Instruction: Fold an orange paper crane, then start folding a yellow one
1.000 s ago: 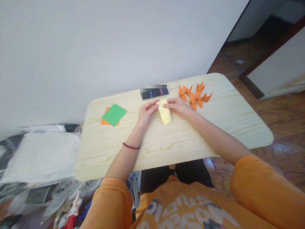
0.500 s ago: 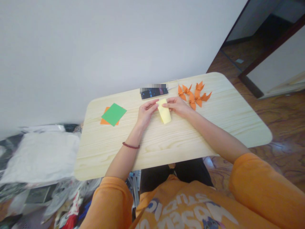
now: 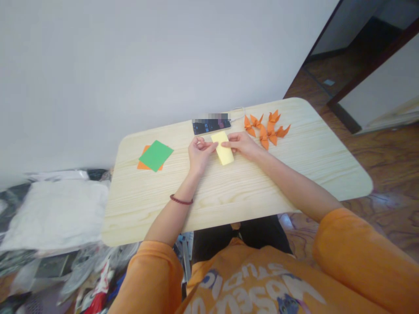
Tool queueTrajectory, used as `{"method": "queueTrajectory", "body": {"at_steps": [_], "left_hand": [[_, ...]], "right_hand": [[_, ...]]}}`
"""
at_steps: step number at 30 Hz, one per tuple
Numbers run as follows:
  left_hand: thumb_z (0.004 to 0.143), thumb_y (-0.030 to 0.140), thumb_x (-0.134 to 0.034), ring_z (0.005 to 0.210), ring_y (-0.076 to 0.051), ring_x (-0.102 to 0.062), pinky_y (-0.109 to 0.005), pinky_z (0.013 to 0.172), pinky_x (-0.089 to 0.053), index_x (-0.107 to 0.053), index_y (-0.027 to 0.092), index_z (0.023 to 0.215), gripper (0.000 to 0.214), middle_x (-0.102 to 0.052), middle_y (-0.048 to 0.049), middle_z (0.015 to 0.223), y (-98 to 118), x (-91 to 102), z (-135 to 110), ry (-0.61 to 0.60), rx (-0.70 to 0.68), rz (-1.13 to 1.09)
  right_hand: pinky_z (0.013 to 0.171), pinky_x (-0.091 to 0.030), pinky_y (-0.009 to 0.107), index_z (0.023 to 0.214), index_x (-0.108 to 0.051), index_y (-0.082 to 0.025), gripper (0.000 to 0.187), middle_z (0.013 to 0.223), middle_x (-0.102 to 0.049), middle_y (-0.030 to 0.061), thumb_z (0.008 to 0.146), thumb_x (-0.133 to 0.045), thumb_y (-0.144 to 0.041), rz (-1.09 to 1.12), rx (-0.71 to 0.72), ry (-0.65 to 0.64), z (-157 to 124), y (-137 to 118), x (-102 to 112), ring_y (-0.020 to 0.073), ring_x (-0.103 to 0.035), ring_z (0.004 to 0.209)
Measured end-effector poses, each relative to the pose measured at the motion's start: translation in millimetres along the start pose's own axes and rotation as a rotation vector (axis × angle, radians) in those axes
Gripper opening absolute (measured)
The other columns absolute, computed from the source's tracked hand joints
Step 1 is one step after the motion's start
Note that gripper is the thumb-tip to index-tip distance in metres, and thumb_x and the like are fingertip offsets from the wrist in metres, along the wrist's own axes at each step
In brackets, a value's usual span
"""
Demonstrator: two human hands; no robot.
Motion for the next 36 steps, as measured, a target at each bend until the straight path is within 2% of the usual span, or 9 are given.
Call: {"method": "queueTrajectory", "body": {"at_steps": [2, 4, 8, 11, 17, 25, 30, 36], "left_hand": [[0.057, 0.024, -0.083, 0.056, -0.011, -0.064, -0.025, 0.061, -0.055, -0.036, 0.021, 0.067, 0.048, -0.068, 0.003, 0.063, 4, 2.3, 1, 0.026, -0.052, -0.031], [0.058, 0.025, -0.083, 0.058, -0.01, -0.064, -0.024, 0.062, -0.055, -0.036, 0.02, 0.064, 0.047, -0.067, 0.0026, 0.063, 9, 3.9, 1, 0.037, -0.109, -0.031], [0.059, 0.028, -0.083, 0.061, -0.01, -0.064, -0.023, 0.063, -0.055, -0.05, 0.018, 0.063, 0.034, -0.067, 0.0016, 0.066, 16, 4.5, 0, 0.038, -0.195, 0.014], [0.062, 0.028, -0.081, 0.064, -0.011, -0.065, -0.024, 0.064, -0.055, -0.066, 0.018, 0.073, 0.022, -0.07, -0.0006, 0.072, 19, 3.0, -1, 0.026, -0.226, 0.068], [0.066, 0.029, -0.079, 0.077, -0.016, -0.069, -0.03, 0.075, -0.057, -0.075, 0.018, 0.081, 0.018, -0.075, -0.0054, 0.087, 16, 3.3, -1, 0.024, -0.197, 0.134], [0.068, 0.031, -0.078, 0.077, -0.016, -0.069, -0.031, 0.074, -0.058, -0.075, 0.018, 0.085, 0.022, -0.076, -0.007, 0.093, 15, 3.1, 1, -0.009, -0.161, 0.162], [0.066, 0.029, -0.08, 0.075, -0.015, -0.069, -0.029, 0.072, -0.057, -0.075, 0.018, 0.091, 0.028, -0.075, -0.0084, 0.099, 17, 0.0, 0, -0.064, -0.173, 0.186], [0.063, 0.028, -0.081, 0.074, -0.015, -0.07, -0.027, 0.067, -0.057, -0.074, 0.018, 0.091, 0.031, -0.074, -0.0091, 0.102, 18, -0.7, -1, -0.069, -0.156, 0.187]], "right_hand": [[0.048, -0.027, 0.022, 0.074, -0.069, -0.011, 0.037, 0.064, -0.063, 0.0013, 0.054, -0.083, -0.038, -0.017, -0.035, -0.059, -2, 1, -5, 0.0066, -0.046, 0.053], [0.047, -0.027, 0.021, 0.075, -0.069, -0.011, 0.037, 0.062, -0.063, 0.001, 0.053, -0.084, -0.038, -0.022, -0.058, -0.087, -3, 2, -8, 0.007, -0.047, 0.052], [0.046, -0.026, 0.022, 0.074, -0.07, -0.011, 0.038, 0.06, -0.062, 0.0009, 0.053, -0.085, -0.039, -0.029, -0.059, -0.081, -2, 5, -6, 0.0067, -0.045, 0.05], [0.046, -0.026, 0.022, 0.073, -0.07, -0.011, 0.039, 0.059, -0.061, 0.001, 0.052, -0.086, -0.04, -0.038, -0.056, -0.076, -1, 6, -5, 0.0063, -0.044, 0.049], [0.045, -0.025, 0.022, 0.068, -0.068, -0.012, 0.038, 0.057, -0.059, 0.0008, 0.054, -0.085, -0.043, -0.064, -0.042, -0.071, -1, 5, -4, 0.0059, -0.042, 0.047], [0.048, -0.029, 0.024, 0.067, -0.067, -0.013, 0.037, 0.056, -0.059, 0.0019, 0.053, -0.085, -0.042, -0.061, -0.037, -0.048, -1, 4, -3, 0.0091, -0.046, 0.05], [0.046, -0.022, 0.023, 0.066, -0.067, -0.011, 0.037, 0.055, -0.057, 0.0003, 0.054, -0.084, -0.041, -0.065, -0.035, -0.043, -2, 4, -2, 0.0055, -0.04, 0.046], [0.045, -0.022, 0.022, 0.069, -0.069, -0.01, 0.034, 0.056, -0.059, 0.0011, 0.056, -0.083, -0.039, -0.064, -0.039, -0.039, -1, 4, -1, 0.0054, -0.039, 0.046]]}}
Point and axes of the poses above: each hand's wrist, its own z-axis towards the middle knuckle, its own x-axis out of the back of the hand, y = z × x, the point moved 8 cm from there along z, towards the middle knuckle
